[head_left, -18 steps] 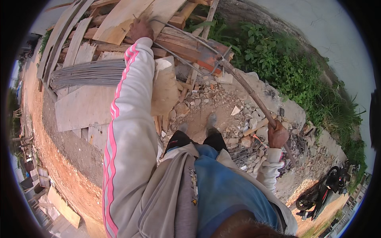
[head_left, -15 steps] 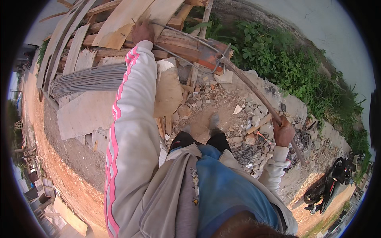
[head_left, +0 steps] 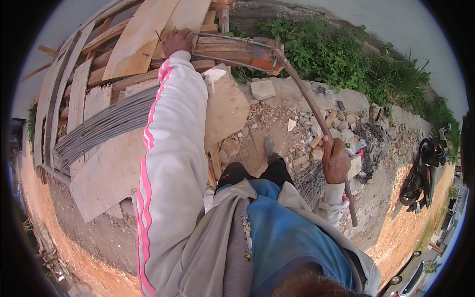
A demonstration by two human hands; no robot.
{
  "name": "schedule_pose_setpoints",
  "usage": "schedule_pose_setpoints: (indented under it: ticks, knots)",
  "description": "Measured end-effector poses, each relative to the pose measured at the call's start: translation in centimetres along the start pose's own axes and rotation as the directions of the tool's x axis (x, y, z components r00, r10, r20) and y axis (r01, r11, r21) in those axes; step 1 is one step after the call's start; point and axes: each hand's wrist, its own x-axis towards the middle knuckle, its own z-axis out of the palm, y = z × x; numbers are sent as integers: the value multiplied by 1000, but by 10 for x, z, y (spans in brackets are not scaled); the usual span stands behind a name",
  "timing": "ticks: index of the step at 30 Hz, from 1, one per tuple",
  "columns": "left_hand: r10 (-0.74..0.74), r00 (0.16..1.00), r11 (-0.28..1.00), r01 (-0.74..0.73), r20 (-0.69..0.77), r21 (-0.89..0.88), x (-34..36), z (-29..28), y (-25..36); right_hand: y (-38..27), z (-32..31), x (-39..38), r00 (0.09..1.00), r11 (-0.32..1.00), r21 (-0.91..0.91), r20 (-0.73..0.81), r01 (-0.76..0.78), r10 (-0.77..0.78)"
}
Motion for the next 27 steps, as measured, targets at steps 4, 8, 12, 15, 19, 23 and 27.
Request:
schedule_pose_setpoints:
  ticks: [4,8,12,15,19,23,27]
  knots:
    - [-69,997,997,70,27,-23,-3,-5,15,4,5,-6,999,998,51,-43,20,-18]
    - [-77,996,996,79,39,-51,-1,-7,9,48,-34,1,954,946,323,274,31,-125]
    - [-71,997,997,71,24,-6,-4,-7,10,150,-73,-46,712,686,498,701,-530,40]
    - [-54,998,998,54,12,15,1,-7,13,197,-84,-86,633,626,439,765,-645,117]
    - [-34,998,999,35,44,-22,0,-6,1,206,-81,-98,671,675,419,725,-608,155]
    - [-14,1000,999,15,-21,34,0,2,3,180,-67,-129,793,767,425,584,-481,174]
    - [-46,999,999,46,-2,11,-5,-4,2,112,-71,-176,786,757,381,554,-531,273]
